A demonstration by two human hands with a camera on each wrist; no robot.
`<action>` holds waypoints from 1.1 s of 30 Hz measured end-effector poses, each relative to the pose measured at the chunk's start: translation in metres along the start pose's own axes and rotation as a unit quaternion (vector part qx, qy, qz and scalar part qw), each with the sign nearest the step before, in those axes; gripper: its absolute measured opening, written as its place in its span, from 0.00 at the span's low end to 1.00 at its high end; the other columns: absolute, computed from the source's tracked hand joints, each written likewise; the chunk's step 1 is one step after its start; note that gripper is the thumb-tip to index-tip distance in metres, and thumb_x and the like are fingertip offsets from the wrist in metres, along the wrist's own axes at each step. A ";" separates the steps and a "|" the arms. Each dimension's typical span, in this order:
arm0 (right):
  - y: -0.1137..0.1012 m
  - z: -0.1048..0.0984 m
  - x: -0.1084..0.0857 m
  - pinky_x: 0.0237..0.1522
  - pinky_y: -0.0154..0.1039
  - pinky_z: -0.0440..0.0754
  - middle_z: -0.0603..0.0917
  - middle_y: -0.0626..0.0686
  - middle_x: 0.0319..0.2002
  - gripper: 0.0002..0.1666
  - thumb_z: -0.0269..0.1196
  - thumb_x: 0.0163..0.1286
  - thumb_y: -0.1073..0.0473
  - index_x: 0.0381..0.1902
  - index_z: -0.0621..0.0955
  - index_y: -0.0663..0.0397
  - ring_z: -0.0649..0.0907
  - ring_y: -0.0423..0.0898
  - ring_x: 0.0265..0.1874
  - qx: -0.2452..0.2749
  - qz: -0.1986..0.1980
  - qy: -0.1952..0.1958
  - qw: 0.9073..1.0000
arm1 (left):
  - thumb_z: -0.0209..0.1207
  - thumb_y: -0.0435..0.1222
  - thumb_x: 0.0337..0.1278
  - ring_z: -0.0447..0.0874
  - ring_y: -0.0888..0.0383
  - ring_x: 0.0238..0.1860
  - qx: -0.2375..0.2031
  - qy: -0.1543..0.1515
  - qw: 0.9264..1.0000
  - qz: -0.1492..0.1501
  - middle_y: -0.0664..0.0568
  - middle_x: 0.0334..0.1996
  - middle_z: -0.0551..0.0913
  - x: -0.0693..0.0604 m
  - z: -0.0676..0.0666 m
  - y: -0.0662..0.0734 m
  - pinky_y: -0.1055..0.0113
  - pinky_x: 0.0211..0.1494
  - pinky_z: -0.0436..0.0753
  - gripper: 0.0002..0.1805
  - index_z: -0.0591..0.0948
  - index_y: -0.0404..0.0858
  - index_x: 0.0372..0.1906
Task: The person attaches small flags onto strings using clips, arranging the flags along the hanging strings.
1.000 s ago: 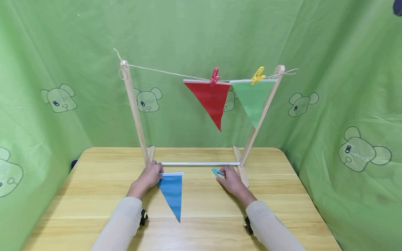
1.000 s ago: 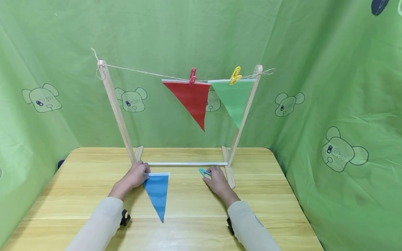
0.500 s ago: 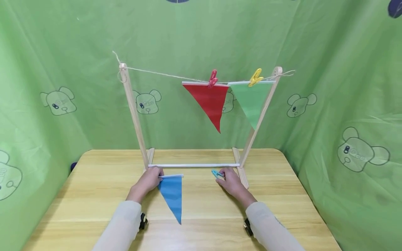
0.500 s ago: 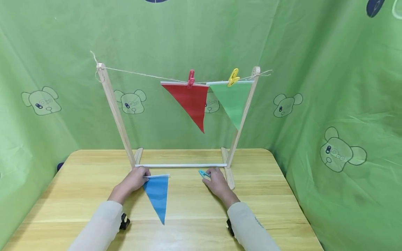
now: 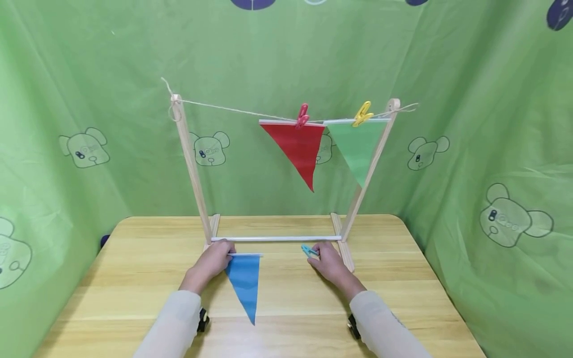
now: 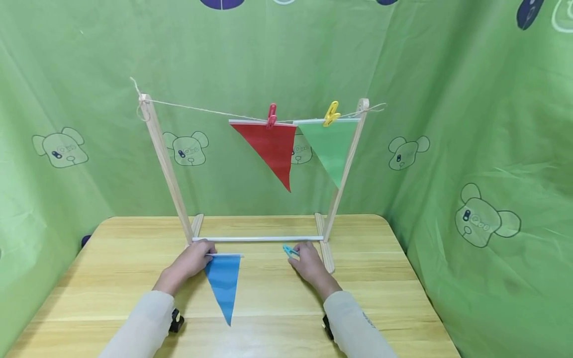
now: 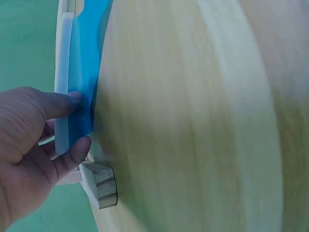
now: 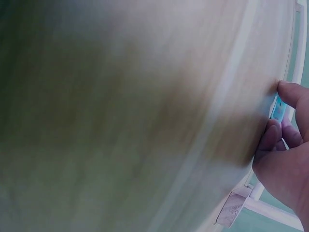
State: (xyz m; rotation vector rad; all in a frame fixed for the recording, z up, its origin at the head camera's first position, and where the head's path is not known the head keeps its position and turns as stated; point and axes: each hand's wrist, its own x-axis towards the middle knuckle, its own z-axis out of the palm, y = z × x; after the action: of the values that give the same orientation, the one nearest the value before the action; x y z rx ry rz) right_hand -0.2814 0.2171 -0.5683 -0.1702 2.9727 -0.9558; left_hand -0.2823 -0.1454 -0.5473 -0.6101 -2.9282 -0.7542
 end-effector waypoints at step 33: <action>0.002 -0.009 -0.008 0.37 0.35 0.77 0.76 0.54 0.39 0.12 0.69 0.64 0.66 0.45 0.80 0.62 0.75 0.45 0.36 0.024 -0.050 0.019 0.998 | 0.69 0.24 0.57 0.82 0.58 0.36 -0.096 0.064 0.993 -0.039 0.53 0.31 0.86 -0.009 -0.001 0.001 0.58 0.44 0.85 0.06 0.87 0.38 0.32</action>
State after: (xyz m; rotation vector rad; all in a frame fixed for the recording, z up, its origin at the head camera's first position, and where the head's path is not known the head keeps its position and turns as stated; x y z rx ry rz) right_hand -0.2739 0.2249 -0.5621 -0.3059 2.9981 -1.0510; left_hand -0.2742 -0.1484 -0.5478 -0.4424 -2.7972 -1.0528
